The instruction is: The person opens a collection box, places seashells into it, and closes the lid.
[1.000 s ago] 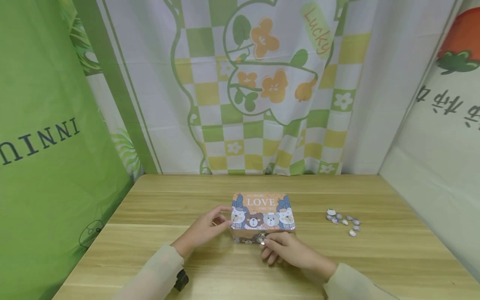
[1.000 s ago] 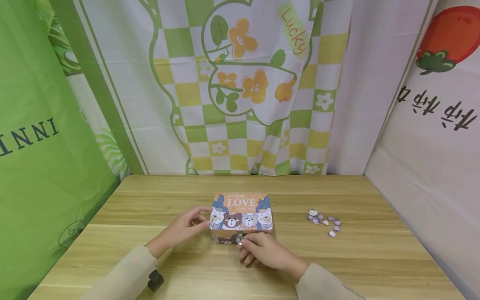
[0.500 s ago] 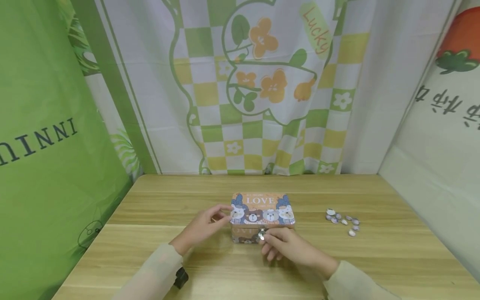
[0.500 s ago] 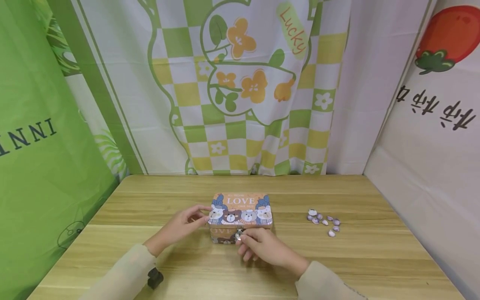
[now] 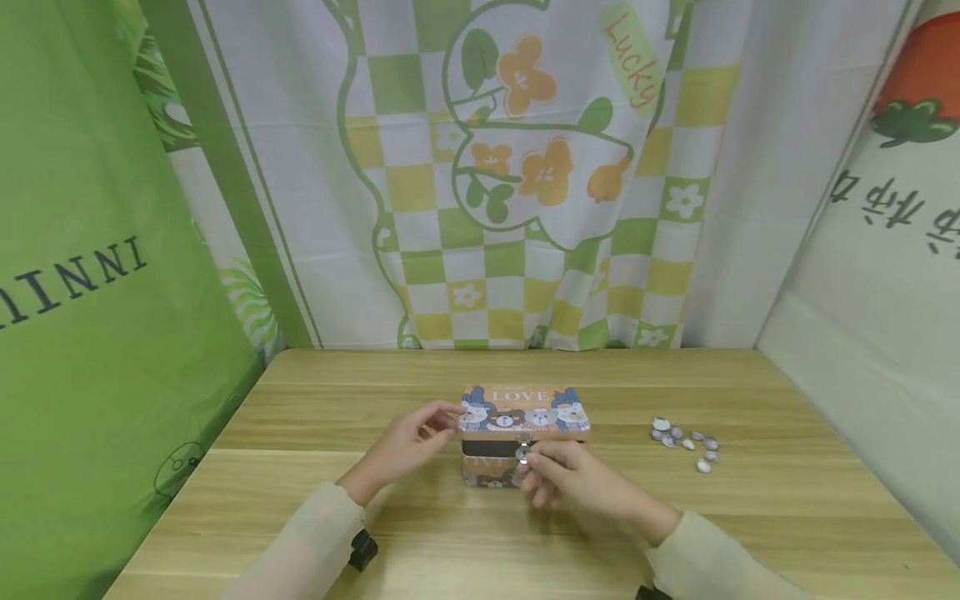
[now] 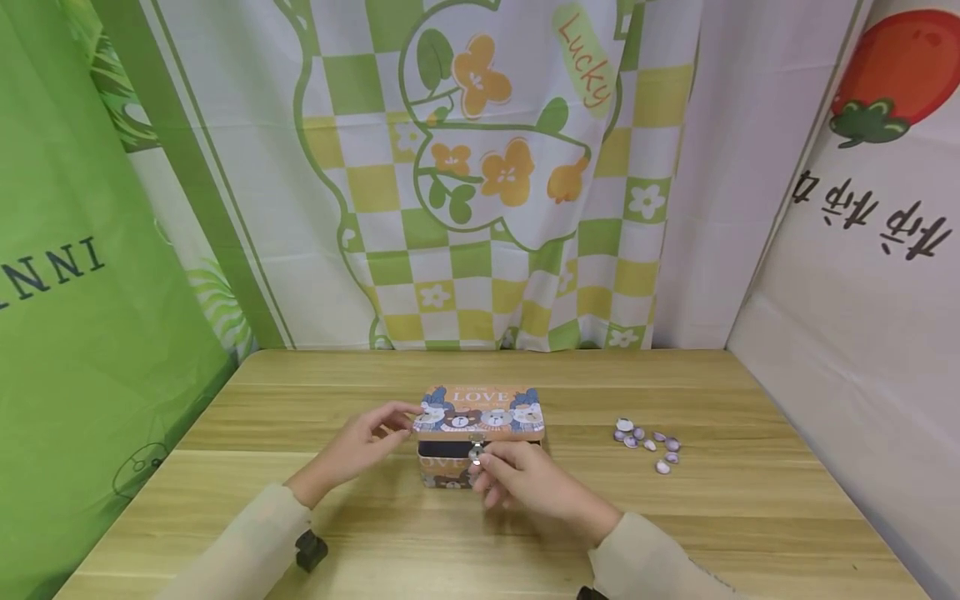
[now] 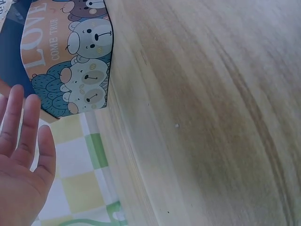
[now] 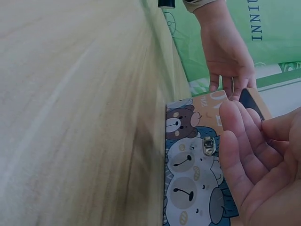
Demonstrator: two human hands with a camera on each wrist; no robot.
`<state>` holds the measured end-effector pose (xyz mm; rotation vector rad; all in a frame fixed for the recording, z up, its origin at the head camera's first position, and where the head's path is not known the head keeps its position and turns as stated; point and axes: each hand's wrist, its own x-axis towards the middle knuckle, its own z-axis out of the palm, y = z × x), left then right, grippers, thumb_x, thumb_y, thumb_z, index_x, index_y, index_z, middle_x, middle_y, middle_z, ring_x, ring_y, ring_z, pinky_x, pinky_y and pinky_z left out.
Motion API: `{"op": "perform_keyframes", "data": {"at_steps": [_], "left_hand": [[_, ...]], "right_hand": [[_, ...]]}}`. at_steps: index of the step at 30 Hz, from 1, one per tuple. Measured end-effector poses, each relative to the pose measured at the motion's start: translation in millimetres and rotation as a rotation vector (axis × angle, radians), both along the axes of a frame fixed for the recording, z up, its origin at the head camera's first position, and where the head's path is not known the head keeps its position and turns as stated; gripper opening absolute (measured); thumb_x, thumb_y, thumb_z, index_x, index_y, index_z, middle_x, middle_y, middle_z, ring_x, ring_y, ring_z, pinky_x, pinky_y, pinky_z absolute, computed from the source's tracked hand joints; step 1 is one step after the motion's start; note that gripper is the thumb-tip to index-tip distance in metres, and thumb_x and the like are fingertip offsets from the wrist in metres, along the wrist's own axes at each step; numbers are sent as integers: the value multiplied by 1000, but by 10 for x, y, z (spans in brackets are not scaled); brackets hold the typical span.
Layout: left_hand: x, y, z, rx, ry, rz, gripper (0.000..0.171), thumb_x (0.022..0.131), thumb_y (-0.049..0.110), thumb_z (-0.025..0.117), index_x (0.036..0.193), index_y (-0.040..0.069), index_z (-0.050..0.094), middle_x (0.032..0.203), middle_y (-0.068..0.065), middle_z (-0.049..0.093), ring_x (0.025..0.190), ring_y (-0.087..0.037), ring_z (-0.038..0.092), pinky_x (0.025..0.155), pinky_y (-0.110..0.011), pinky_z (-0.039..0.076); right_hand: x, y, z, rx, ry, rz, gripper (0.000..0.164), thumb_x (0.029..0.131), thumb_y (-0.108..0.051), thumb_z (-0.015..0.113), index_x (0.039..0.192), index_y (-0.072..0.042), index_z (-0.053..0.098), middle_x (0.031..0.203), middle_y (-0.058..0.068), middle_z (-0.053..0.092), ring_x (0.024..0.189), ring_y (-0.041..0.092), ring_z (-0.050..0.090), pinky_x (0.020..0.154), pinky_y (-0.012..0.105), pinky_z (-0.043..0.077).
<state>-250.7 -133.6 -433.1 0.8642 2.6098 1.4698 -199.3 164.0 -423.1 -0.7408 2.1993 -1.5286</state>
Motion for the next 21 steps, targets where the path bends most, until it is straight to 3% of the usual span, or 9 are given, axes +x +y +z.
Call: {"op": "perform_keyframes", "data": {"at_steps": [7, 12, 17, 21], "left_hand": [[1, 3, 3, -12, 67, 5, 39, 91, 19, 75, 128, 22, 65, 106, 8, 66, 99, -15, 60, 82, -38, 52], [0, 8, -3, -10, 143, 2, 40, 89, 14, 77, 126, 20, 66, 112, 7, 64, 101, -22, 60, 81, -42, 53], [-2, 12, -9, -1, 166, -7, 39, 88, 14, 77, 126, 19, 66, 116, 4, 63, 105, -34, 60, 82, -51, 53], [-7, 13, -5, -4, 167, 5, 39, 89, 18, 78, 126, 20, 66, 117, 5, 62, 105, -27, 59, 83, -53, 53]], "right_hand": [[-20, 3, 23, -16, -2, 19, 37, 110, -23, 43, 113, 8, 62, 96, 11, 70, 77, 25, 69, 64, 38, 59], [-6, 11, 35, -8, 18, 33, 34, 110, -21, 43, 112, 7, 62, 97, 12, 70, 77, 26, 69, 64, 37, 59], [-10, 30, 31, -3, 40, 42, 33, 110, -24, 42, 105, 2, 62, 96, 10, 71, 79, 28, 69, 66, 39, 59], [-28, 72, 19, -24, 38, 38, 32, 109, -23, 44, 107, 3, 60, 97, 11, 71, 82, 29, 69, 71, 45, 60]]}}
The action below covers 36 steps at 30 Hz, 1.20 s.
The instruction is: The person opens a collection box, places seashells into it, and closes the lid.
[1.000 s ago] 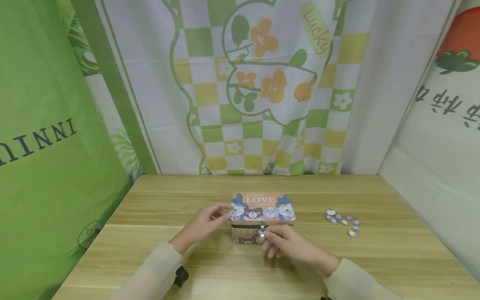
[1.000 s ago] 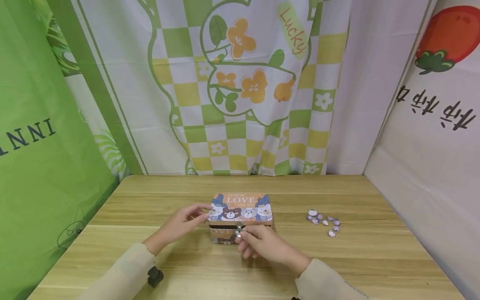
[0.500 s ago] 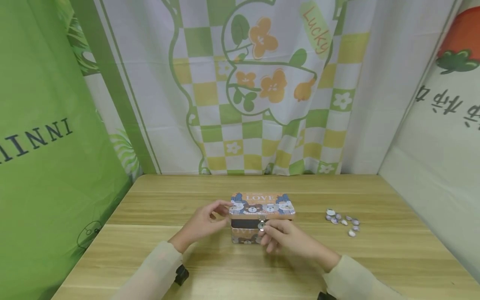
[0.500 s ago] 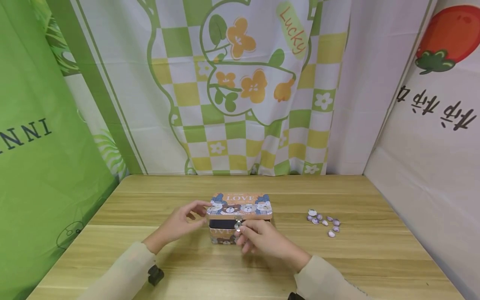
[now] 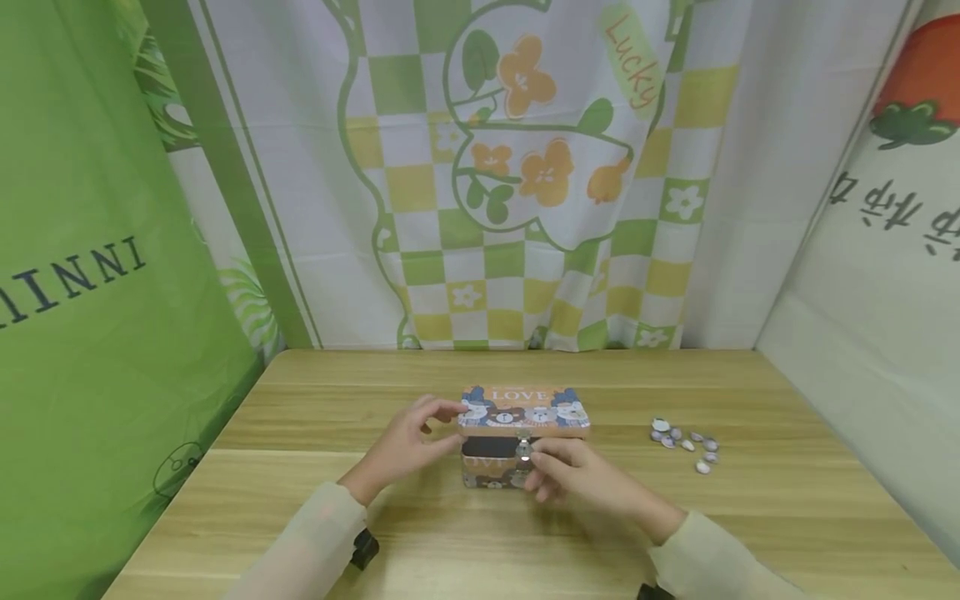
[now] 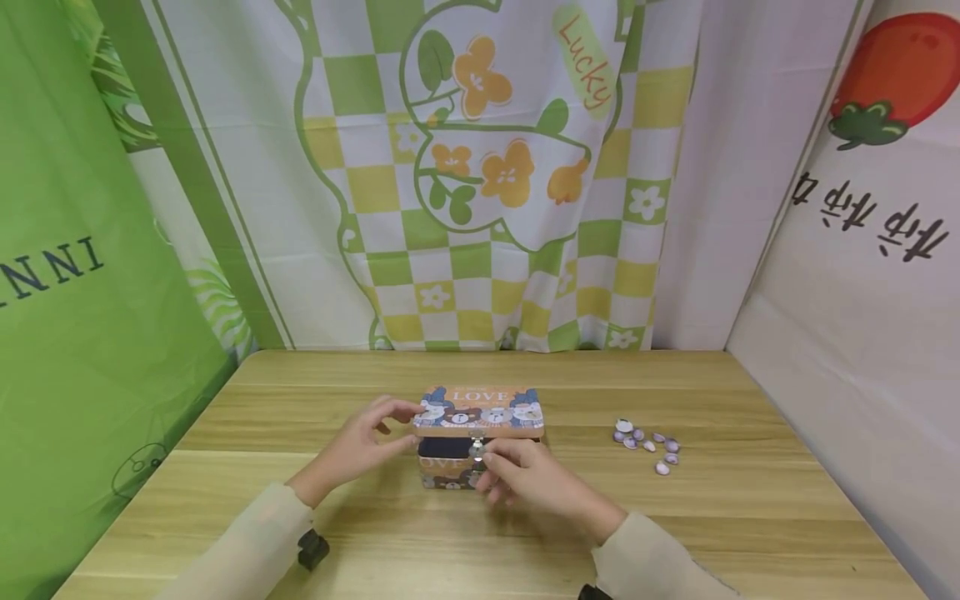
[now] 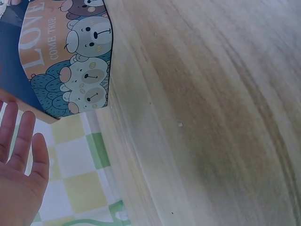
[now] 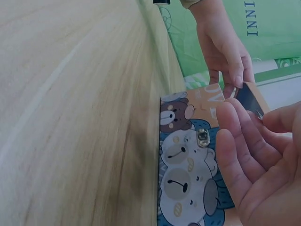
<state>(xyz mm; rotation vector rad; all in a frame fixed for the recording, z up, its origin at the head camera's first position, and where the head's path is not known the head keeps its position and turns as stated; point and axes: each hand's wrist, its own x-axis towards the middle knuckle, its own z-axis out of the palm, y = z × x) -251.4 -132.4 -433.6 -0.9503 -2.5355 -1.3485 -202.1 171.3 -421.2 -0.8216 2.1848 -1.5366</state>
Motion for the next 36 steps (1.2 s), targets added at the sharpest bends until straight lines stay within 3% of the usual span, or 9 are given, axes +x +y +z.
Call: {"op": "perform_keyframes", "data": {"at_steps": [4, 8, 12, 16, 20, 26, 32, 36], "left_hand": [[-13, 7, 5, -4, 16, 17, 39, 88, 18, 78, 125, 22, 67, 115, 8, 62, 104, -19, 58, 83, -52, 53], [-26, 12, 26, 5, 31, 10, 39, 89, 16, 78, 125, 21, 67, 115, 6, 63, 104, -26, 59, 82, -54, 52], [-52, 10, 55, 6, 22, 7, 37, 90, 22, 77, 126, 22, 67, 116, 6, 63, 106, -31, 60, 83, -53, 52], [-84, 17, 81, 6, 8, 26, 36, 90, 24, 77, 125, 22, 67, 114, 7, 64, 105, -25, 60, 84, -50, 52], [-111, 22, 97, 22, -5, 42, 35, 90, 20, 77, 124, 22, 68, 112, 8, 65, 104, -24, 61, 84, -49, 52], [-130, 24, 125, 36, -37, 60, 33, 92, 29, 75, 124, 25, 68, 111, 9, 65, 106, -24, 61, 84, -49, 50], [-163, 42, 135, 75, -53, 73, 29, 93, 23, 75, 121, 24, 69, 109, 8, 66, 104, -19, 61, 85, -56, 49], [-182, 69, 143, 115, -84, 93, 30, 93, 24, 75, 121, 21, 67, 108, 7, 67, 102, -15, 62, 86, -50, 50]], "right_hand": [[2, 70, 7, -8, -13, -20, 33, 109, -20, 46, 122, 7, 59, 98, 16, 71, 82, 27, 70, 73, 46, 60], [12, 171, 37, -6, -24, -25, 37, 108, -19, 47, 131, 7, 57, 98, 20, 70, 81, 31, 69, 71, 43, 60], [7, 304, 88, -8, 9, -42, 34, 108, -17, 49, 129, 9, 58, 97, 23, 69, 78, 30, 69, 65, 40, 60], [-20, 467, 153, 43, 61, -121, 30, 107, -17, 52, 121, 8, 61, 96, 22, 69, 77, 27, 69, 62, 38, 59], [-67, 582, 203, 95, 84, -241, 27, 105, -20, 56, 115, 5, 61, 95, 18, 68, 82, 33, 68, 66, 39, 60], [-148, 601, 236, 139, 148, -407, 42, 100, -27, 65, 128, 1, 53, 117, 18, 63, 99, 32, 65, 77, 40, 59], [-241, 551, 215, 131, 206, -441, 47, 101, -25, 63, 139, 0, 49, 133, 26, 55, 114, 41, 60, 87, 45, 57], [-301, 512, 204, 96, 233, -459, 41, 103, -19, 60, 137, 1, 52, 130, 26, 57, 113, 41, 61, 86, 42, 57]]}}
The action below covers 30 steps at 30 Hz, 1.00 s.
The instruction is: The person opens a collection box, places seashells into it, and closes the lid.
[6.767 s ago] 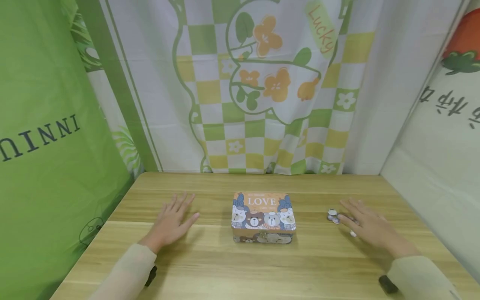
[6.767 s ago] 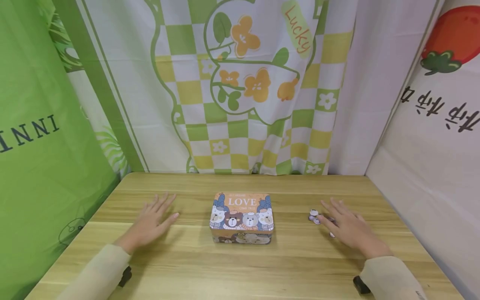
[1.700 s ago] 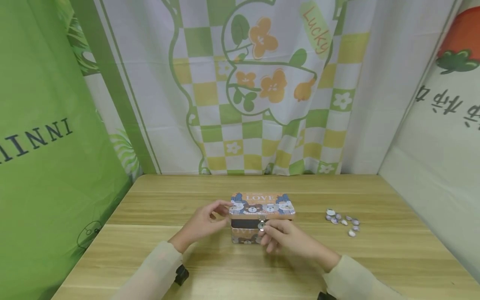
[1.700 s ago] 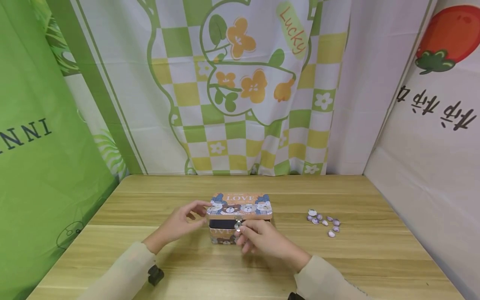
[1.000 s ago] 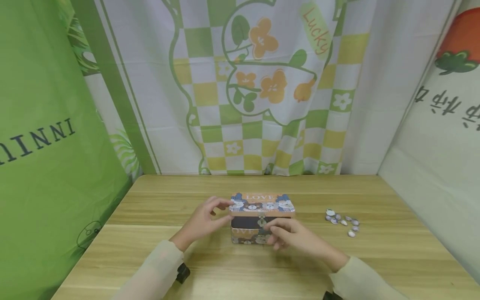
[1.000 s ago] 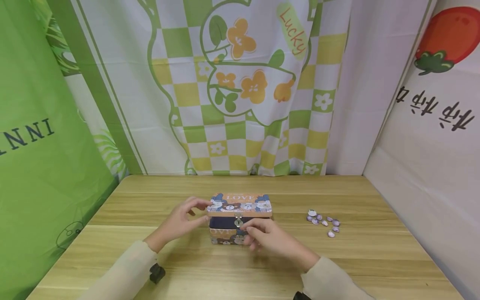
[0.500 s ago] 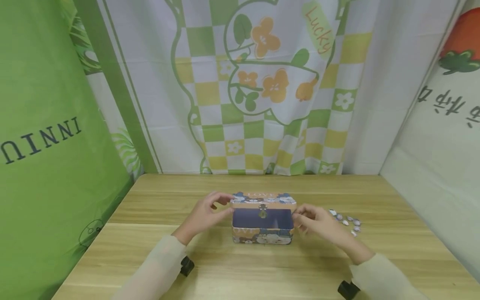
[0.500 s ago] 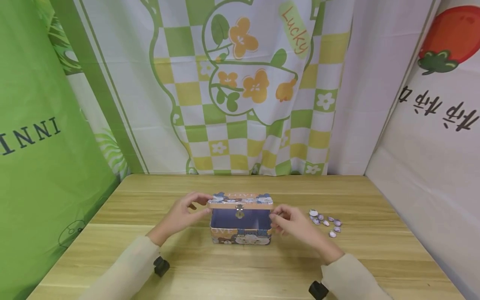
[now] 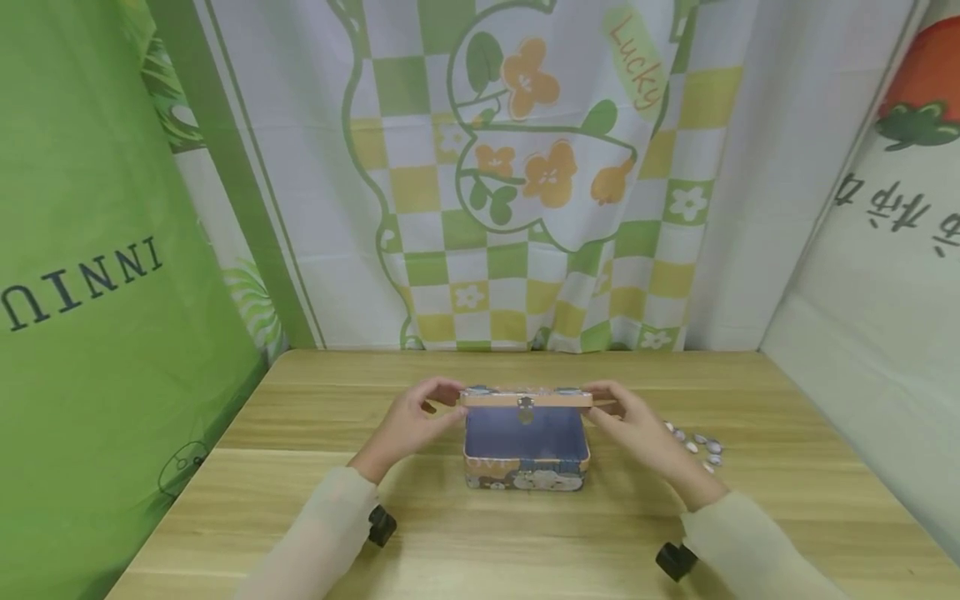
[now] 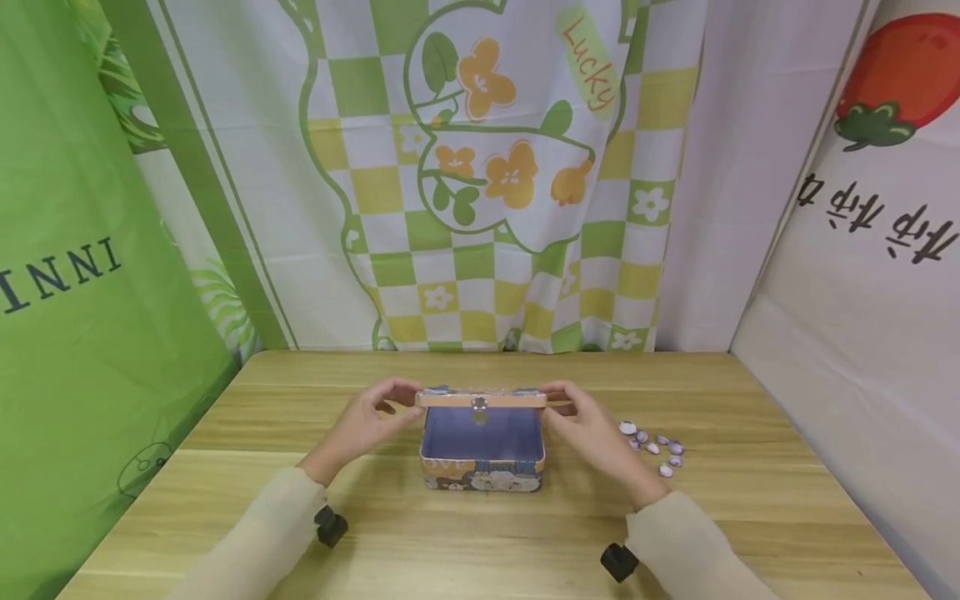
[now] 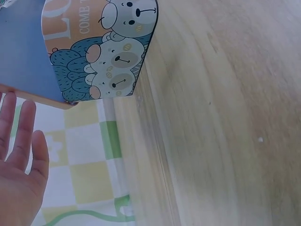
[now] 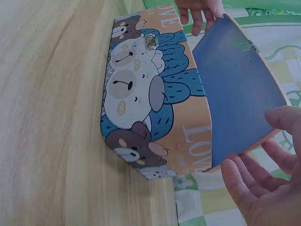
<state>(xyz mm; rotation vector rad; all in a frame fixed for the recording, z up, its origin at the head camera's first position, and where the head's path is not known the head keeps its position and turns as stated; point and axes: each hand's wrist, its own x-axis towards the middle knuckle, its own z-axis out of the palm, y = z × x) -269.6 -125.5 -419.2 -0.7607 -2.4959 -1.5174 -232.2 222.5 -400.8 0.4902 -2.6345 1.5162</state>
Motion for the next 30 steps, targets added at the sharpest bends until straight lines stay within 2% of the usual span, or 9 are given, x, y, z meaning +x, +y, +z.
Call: {"op": "perform_keyframes", "data": {"at_steps": [4, 7, 10, 13, 18, 24, 30], "left_hand": [[-20, 40, 8, 67, -50, 16, 31, 93, 25, 74, 122, 16, 64, 110, 2, 69, 104, -17, 64, 89, -42, 52], [-46, 59, -7, 108, -76, 32, 30, 94, 23, 73, 121, 13, 63, 113, -1, 68, 105, -21, 64, 90, -42, 54], [-76, 65, -22, 153, -108, 49, 27, 94, 24, 73, 118, 14, 65, 114, -1, 67, 103, -21, 65, 89, -42, 55], [-108, 70, -29, 182, -134, 73, 27, 93, 33, 74, 115, 18, 67, 114, 1, 67, 100, -20, 67, 87, -40, 55], [-172, 97, -35, 220, -168, 107, 33, 92, 43, 73, 115, 19, 69, 120, 0, 66, 103, -25, 67, 90, -45, 54], [-232, 144, -28, 268, -207, 118, 39, 94, 41, 70, 121, 13, 67, 126, -5, 63, 105, -24, 66, 98, -49, 50], [-293, 172, -42, 300, -201, 115, 43, 95, 42, 68, 127, 13, 65, 129, -6, 62, 109, -28, 64, 100, -50, 48]], "right_hand": [[-43, -22, 3, -55, -3, -22, 40, 103, -20, 60, 136, 2, 53, 127, 25, 59, 107, 36, 63, 83, 38, 58], [-68, -34, 14, -85, -11, -27, 43, 103, -21, 60, 136, 4, 50, 128, 26, 58, 108, 36, 63, 83, 38, 57], [-92, -48, 29, -99, -27, -34, 44, 104, -23, 59, 135, 6, 48, 129, 26, 57, 111, 38, 61, 86, 39, 57], [-121, -51, 49, -91, -40, -48, 45, 105, -26, 57, 135, 6, 47, 130, 24, 57, 114, 38, 60, 90, 40, 56], [-184, -66, 87, -78, -27, -86, 47, 104, -30, 57, 133, 7, 50, 127, 23, 58, 112, 36, 62, 91, 38, 55], [-258, -90, 118, -66, -16, -118, 50, 104, -36, 56, 131, 6, 53, 127, 22, 60, 112, 35, 62, 94, 41, 54], [-348, -109, 102, -71, -9, -144, 55, 105, -39, 54, 136, 6, 50, 132, 23, 58, 117, 36, 60, 97, 44, 52]]}}
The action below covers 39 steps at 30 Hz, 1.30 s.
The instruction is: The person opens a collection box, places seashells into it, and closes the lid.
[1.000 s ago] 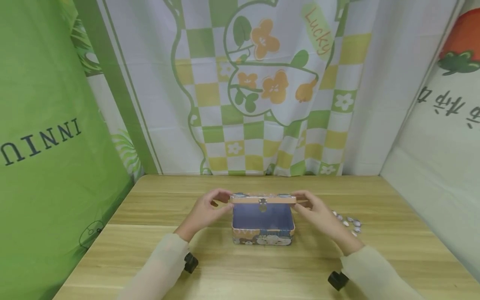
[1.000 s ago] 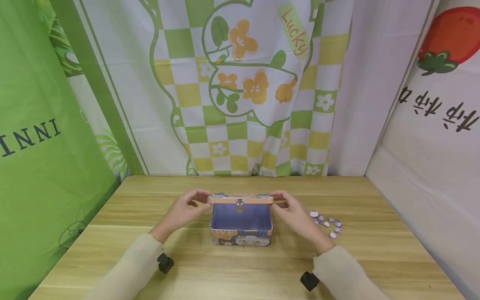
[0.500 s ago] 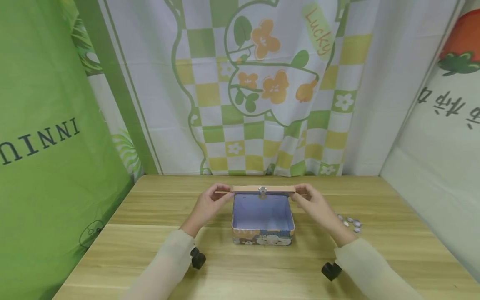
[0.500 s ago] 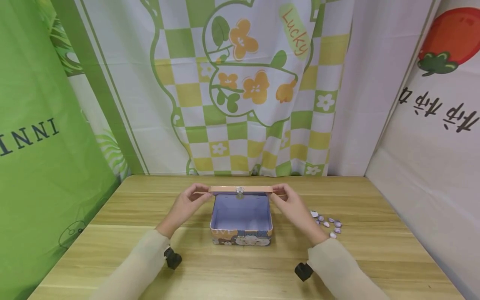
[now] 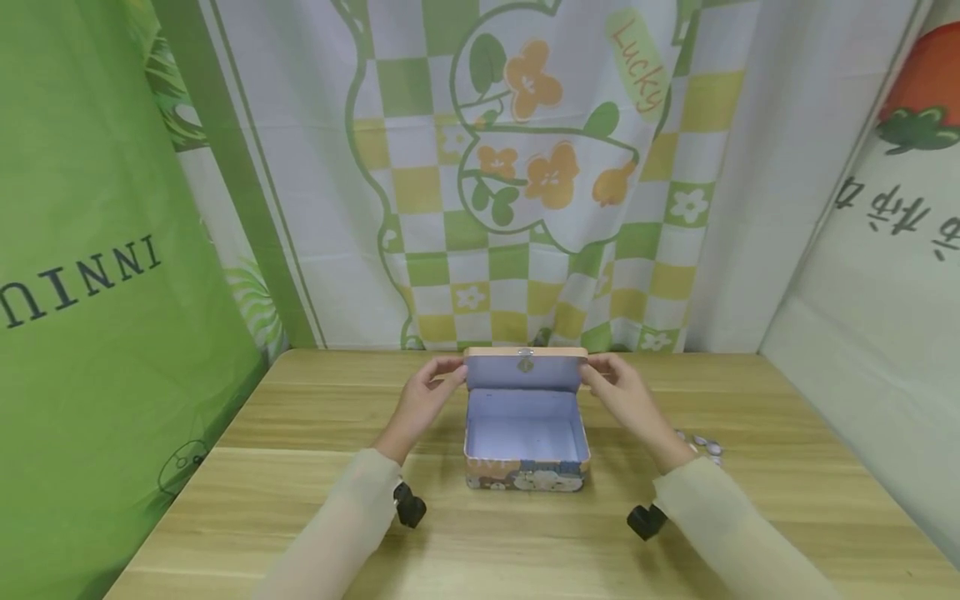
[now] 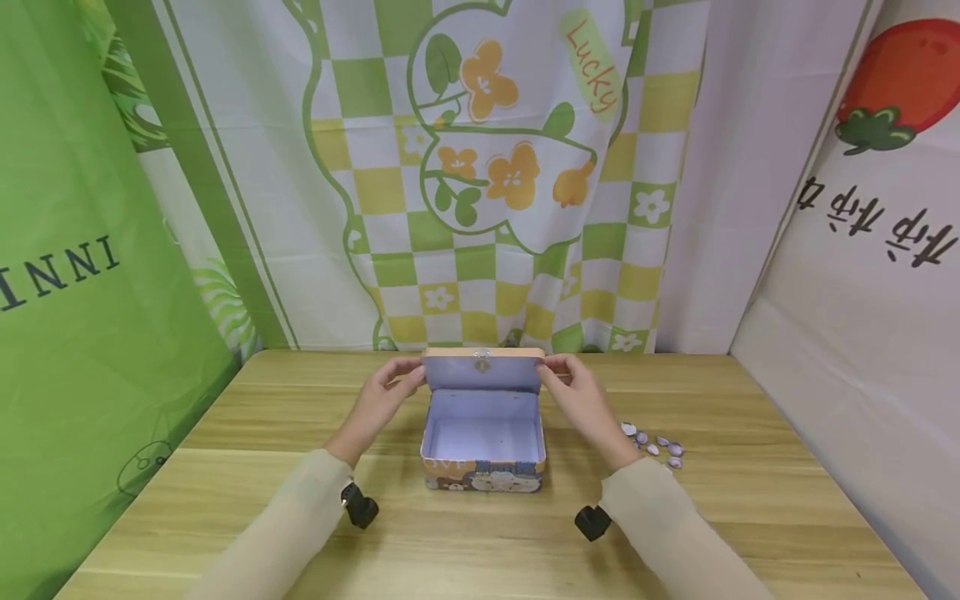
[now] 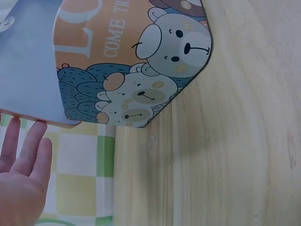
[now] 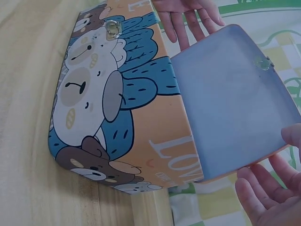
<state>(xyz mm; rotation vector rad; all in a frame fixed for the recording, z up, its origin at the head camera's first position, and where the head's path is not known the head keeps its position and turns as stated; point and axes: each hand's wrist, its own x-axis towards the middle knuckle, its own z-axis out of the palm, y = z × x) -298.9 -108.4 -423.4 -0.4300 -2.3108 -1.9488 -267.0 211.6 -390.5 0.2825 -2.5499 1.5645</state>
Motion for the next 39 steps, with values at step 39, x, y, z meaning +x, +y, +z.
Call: {"op": "perform_keyframes", "data": {"at_steps": [39], "left_hand": [[-389, 255, -300, 35, -215, -186, 77, 105, 62, 11, 160, 9, 20, 165, -11, 19, 150, -34, 18, 121, -55, 7]], "right_hand": [[-539, -174, -480, -252, -222, 161, 60, 110, -25, 36, 159, 0, 12, 164, 24, 13, 147, 43, 20, 119, 52, 20]]}}
